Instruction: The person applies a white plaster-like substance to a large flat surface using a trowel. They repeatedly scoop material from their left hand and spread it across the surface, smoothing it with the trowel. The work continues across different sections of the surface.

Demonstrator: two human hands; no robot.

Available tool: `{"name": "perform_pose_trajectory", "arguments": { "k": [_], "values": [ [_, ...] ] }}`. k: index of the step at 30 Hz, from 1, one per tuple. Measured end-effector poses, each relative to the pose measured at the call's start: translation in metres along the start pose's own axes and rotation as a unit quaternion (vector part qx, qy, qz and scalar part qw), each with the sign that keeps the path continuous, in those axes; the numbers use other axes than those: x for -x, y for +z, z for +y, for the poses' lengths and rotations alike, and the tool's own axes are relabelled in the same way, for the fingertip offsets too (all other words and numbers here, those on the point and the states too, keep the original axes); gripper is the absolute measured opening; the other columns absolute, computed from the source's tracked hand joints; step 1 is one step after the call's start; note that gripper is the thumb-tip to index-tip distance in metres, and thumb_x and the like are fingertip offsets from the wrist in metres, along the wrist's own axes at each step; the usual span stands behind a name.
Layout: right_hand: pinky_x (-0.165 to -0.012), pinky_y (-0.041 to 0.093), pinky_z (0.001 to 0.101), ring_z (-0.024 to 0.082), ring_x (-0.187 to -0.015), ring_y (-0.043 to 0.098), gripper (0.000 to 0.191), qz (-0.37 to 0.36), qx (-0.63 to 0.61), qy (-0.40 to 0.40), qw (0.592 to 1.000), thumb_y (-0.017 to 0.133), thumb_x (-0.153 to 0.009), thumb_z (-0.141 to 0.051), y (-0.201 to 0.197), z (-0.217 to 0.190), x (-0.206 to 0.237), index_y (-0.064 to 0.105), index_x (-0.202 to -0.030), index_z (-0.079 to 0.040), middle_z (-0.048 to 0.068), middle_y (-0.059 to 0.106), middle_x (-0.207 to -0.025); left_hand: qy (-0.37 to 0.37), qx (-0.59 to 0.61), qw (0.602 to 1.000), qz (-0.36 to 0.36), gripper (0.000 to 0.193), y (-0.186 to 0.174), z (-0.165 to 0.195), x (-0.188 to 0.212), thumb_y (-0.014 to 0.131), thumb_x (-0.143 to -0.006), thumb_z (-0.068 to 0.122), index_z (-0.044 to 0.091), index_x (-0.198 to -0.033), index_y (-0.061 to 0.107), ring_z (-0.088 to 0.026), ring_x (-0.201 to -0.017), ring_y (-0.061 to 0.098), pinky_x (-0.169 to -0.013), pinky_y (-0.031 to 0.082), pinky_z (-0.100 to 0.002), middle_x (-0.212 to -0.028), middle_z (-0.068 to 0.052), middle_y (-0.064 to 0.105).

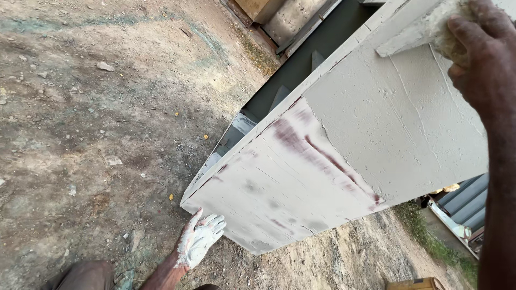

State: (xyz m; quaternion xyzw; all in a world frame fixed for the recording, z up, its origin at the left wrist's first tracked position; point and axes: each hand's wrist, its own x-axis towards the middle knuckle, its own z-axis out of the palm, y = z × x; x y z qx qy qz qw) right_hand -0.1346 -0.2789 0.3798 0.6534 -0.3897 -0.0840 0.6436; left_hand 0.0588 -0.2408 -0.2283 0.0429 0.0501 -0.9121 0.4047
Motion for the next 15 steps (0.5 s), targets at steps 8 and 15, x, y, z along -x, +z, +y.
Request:
{"name": "perform_pose_trajectory", "arguments": {
  "k": [8,15],
  "values": [
    [-0.089,0.062,0.0448,0.041,-0.11,0.068,0.053,-0.026,-0.114,0.015,0.993,0.067,-0.09,0.018,0.005,0.029,0.077,0.061,-0.142,0.011,0.034,0.063,-0.134,-0.013,-0.043,0.999,0.023,0.094,-0.001,-0.008,-0.021,0.051,-0.096,0.055,-0.006,-0.159,0.02,-0.036,-0.152,0.037,-0.125,0.028,-0.048,-0.166,-0.027,0.034],
    [-0.094,0.057,0.0467,0.037,-0.119,0.064,0.051,-0.091,-0.138,0.063,0.984,0.066,-0.094,0.01,0.02,0.069,0.181,0.06,-0.145,0.007,0.029,0.061,-0.14,-0.029,-0.071,0.997,0.033,0.096,-0.003,-0.03,-0.028,0.051,-0.094,0.058,-0.006,-0.159,0.02,-0.038,-0.153,0.036,-0.125,0.028,-0.048,-0.166,-0.027,0.034]
  ]
}}
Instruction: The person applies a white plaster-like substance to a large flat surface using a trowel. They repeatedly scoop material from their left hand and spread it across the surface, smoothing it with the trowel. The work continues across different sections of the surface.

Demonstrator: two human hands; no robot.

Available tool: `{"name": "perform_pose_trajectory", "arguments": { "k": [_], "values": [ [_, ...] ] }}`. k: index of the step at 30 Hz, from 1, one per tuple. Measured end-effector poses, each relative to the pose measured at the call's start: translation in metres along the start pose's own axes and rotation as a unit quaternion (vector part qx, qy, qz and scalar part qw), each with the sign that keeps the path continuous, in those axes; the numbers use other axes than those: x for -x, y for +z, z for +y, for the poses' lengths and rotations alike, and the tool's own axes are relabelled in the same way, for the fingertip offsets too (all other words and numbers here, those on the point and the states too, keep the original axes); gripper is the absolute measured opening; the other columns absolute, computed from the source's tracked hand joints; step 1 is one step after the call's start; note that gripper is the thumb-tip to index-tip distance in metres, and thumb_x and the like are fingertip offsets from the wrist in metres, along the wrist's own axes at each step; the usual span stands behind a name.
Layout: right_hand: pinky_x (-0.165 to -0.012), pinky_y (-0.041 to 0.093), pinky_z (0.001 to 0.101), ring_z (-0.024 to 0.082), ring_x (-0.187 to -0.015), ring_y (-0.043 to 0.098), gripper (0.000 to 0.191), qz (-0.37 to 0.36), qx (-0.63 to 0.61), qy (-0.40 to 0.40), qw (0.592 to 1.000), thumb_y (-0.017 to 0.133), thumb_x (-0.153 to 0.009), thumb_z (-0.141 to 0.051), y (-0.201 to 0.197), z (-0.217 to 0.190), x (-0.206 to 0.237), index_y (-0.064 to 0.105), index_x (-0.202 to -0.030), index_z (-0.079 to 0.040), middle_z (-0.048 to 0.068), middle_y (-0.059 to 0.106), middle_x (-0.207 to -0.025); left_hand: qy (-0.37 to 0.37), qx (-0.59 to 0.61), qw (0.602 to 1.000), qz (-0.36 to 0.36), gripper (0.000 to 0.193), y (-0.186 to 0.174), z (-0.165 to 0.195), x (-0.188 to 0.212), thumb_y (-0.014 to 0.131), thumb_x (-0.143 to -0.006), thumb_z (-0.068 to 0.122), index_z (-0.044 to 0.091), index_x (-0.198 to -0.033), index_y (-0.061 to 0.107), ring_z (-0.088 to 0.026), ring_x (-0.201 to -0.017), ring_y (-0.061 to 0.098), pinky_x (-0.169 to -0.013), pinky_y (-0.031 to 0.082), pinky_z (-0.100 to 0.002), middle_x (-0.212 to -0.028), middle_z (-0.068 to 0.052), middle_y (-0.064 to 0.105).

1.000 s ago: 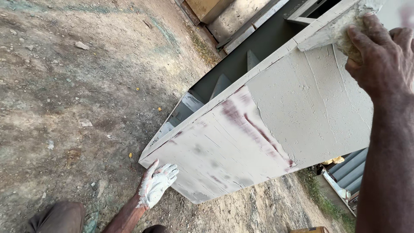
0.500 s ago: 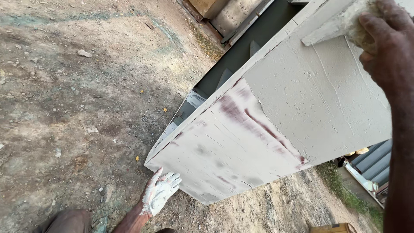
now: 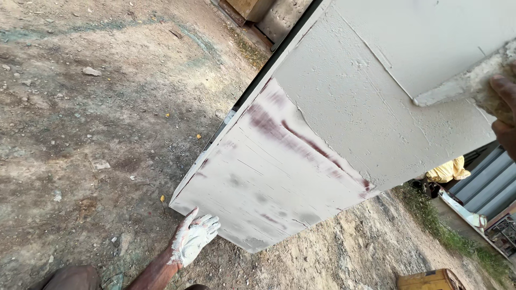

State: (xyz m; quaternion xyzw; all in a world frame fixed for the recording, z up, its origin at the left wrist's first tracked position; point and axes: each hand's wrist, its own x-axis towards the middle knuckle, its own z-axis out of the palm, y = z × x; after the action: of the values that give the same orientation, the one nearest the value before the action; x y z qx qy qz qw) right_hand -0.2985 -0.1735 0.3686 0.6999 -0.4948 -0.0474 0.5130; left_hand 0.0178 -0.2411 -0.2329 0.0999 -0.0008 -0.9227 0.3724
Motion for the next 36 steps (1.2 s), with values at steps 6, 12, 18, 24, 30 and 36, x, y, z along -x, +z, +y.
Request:
{"name": "perform_pose_trajectory", "arguments": {
  "k": [6,12,18,24,30,36],
  "values": [
    [-0.103,0.052,0.0481,0.033,-0.133,0.059,0.049,-0.028,0.002,0.052,0.998,0.067,-0.096,0.003,-0.014,0.026,0.088,0.061,-0.145,0.002,0.022,0.059,-0.147,0.001,-0.002,1.0,-0.006,0.095,0.015,-0.018,-0.003,0.053,-0.094,0.055,-0.005,-0.159,0.019,-0.036,-0.153,0.036,-0.126,0.027,-0.048,-0.166,-0.025,0.033],
    [-0.113,0.047,0.0495,0.028,-0.146,0.054,0.048,-0.015,0.023,0.118,0.993,0.068,-0.099,-0.005,-0.054,-0.017,0.179,0.061,-0.146,-0.003,0.016,0.057,-0.155,-0.034,-0.055,0.991,-0.114,0.096,0.071,-0.046,-0.003,0.058,-0.092,0.055,-0.006,-0.158,0.023,-0.036,-0.153,0.037,-0.126,0.03,-0.047,-0.166,-0.026,0.032],
    [-0.116,0.038,0.0427,0.021,-0.154,0.047,0.049,-0.006,-0.153,0.193,0.969,0.062,-0.099,-0.012,0.026,-0.196,0.207,0.061,-0.148,-0.013,0.008,0.054,-0.161,-0.081,-0.025,0.965,-0.247,0.104,0.149,-0.081,-0.049,0.057,-0.094,0.067,-0.002,-0.16,0.017,-0.034,-0.155,0.03,-0.128,0.023,-0.046,-0.171,-0.023,0.023],
    [-0.117,0.037,0.0593,0.03,-0.157,0.027,0.09,-0.136,-0.587,0.283,0.746,0.051,-0.072,0.006,0.087,-0.48,0.199,0.037,-0.159,-0.012,0.01,0.03,-0.171,-0.041,0.172,0.891,-0.418,0.112,0.102,-0.036,-0.044,0.042,-0.09,0.086,-0.003,-0.156,0.034,-0.037,-0.143,0.044,-0.116,0.043,-0.049,-0.156,-0.026,0.04],
    [-0.098,0.057,0.0513,0.035,-0.135,0.054,0.088,-0.237,-0.731,0.34,0.542,0.063,-0.077,-0.004,0.09,-0.602,0.205,0.035,-0.159,-0.018,0.017,0.04,-0.161,0.247,0.054,0.965,-0.074,0.115,0.007,0.025,0.029,0.048,-0.085,0.082,-0.003,-0.16,0.025,-0.036,-0.153,0.034,-0.121,0.03,-0.046,-0.168,-0.022,0.029],
    [-0.04,0.053,0.024,0.013,-0.058,0.061,0.086,-0.164,-0.832,0.371,0.38,0.051,-0.091,-0.019,0.099,-0.616,0.228,0.022,-0.171,-0.015,0.025,0.068,-0.106,0.198,-0.125,0.964,-0.124,0.108,-0.009,0.061,0.032,0.051,-0.091,0.074,-0.008,-0.159,0.028,-0.033,-0.15,0.042,-0.126,0.031,-0.044,-0.165,-0.025,0.036]
  ]
}}
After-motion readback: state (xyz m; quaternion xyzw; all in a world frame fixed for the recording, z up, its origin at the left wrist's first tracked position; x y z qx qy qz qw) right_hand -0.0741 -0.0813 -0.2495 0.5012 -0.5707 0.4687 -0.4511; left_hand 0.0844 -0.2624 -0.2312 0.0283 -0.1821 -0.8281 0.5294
